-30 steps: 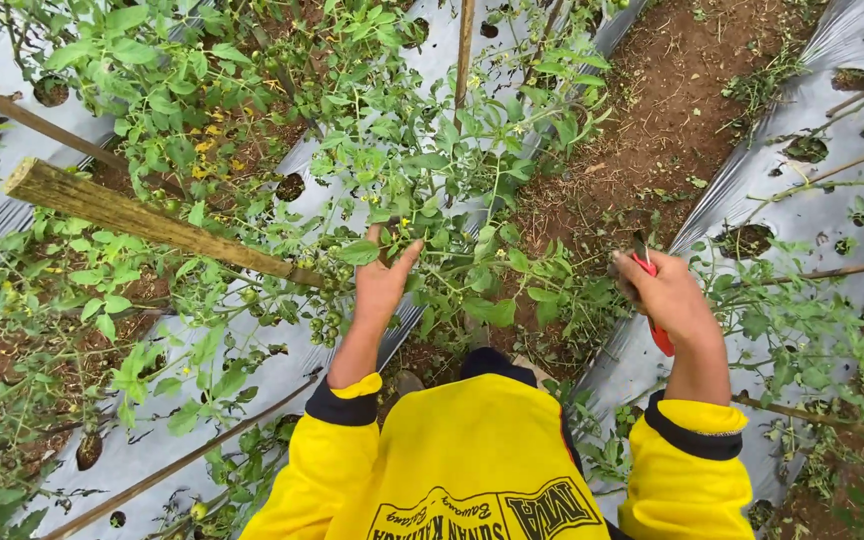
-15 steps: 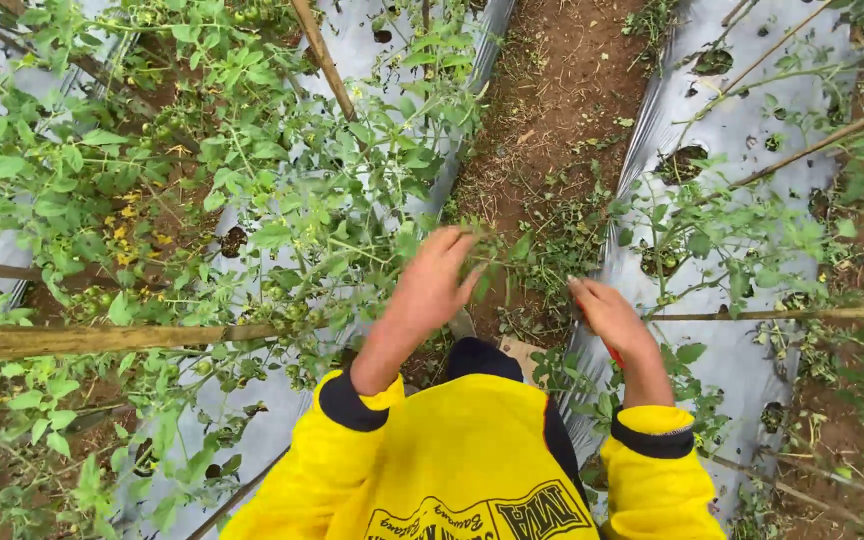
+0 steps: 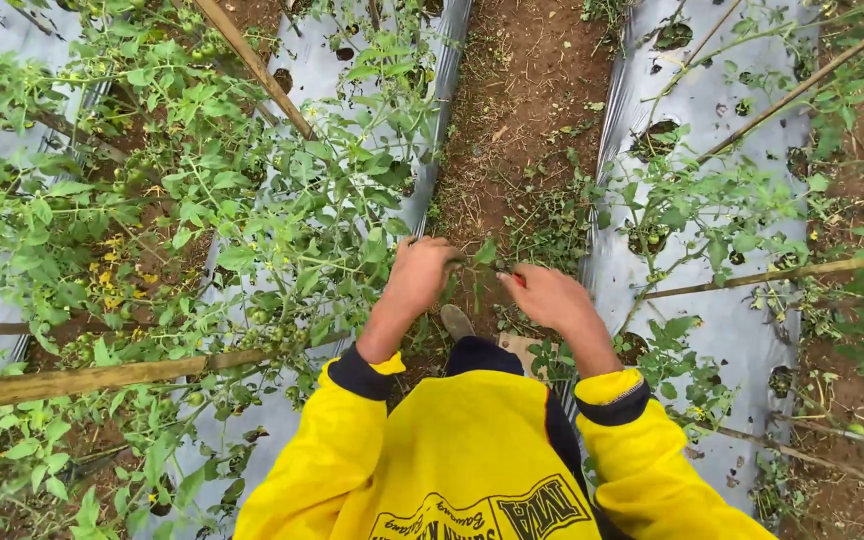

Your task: Pruning tomato plants in a field using hand shears to remove excess foliage or stems.

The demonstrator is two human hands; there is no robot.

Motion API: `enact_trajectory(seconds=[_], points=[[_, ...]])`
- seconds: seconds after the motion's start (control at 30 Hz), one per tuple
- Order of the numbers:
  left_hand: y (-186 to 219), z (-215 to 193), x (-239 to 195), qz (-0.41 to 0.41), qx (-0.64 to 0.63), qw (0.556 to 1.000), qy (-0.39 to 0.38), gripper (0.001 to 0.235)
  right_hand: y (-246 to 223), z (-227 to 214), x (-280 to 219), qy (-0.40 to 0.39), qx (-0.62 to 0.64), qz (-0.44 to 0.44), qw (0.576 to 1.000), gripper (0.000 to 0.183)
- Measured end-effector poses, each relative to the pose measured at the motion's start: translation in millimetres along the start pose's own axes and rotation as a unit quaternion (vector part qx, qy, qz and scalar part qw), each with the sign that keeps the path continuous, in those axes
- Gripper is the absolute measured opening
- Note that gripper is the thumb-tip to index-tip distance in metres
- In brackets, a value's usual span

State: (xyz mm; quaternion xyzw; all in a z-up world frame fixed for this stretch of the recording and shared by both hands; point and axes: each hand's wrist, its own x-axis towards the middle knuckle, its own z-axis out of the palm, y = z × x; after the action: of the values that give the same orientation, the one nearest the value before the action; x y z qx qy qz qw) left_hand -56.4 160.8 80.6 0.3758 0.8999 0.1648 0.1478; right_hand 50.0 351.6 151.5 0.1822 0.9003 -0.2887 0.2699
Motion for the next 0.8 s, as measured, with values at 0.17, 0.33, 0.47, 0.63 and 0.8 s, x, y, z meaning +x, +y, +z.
enact_trajectory(seconds=[0.17,0.33,0.47,0.63,0.8], points=[[5,-1,-2,-0.003,-0.045,0.999,0.002,0.013,-9,-5,2,-0.019,-0.055,-0.020,0.998,0.054],[2,14,-4,0.004,-0.067,0.998,0.014,0.016,-22,-7,5,-0.043,-0.075,-0.024,0.996,0.059],[-7,33,-2,-0.004,-0.090,0.996,0.022,0.033,-22,-5,5,-0.046,-0.085,-0.036,0.995,0.060],[-1,28,-4,-0.001,-0.081,0.996,0.028,0.031,-21,1,14,-0.053,-0.088,-0.042,0.994,0.057],[6,21,-11,-0.013,-0.091,0.996,0.018,0.028,-18,2,12,-0.061,-0.066,-0.049,0.995,0.054]])
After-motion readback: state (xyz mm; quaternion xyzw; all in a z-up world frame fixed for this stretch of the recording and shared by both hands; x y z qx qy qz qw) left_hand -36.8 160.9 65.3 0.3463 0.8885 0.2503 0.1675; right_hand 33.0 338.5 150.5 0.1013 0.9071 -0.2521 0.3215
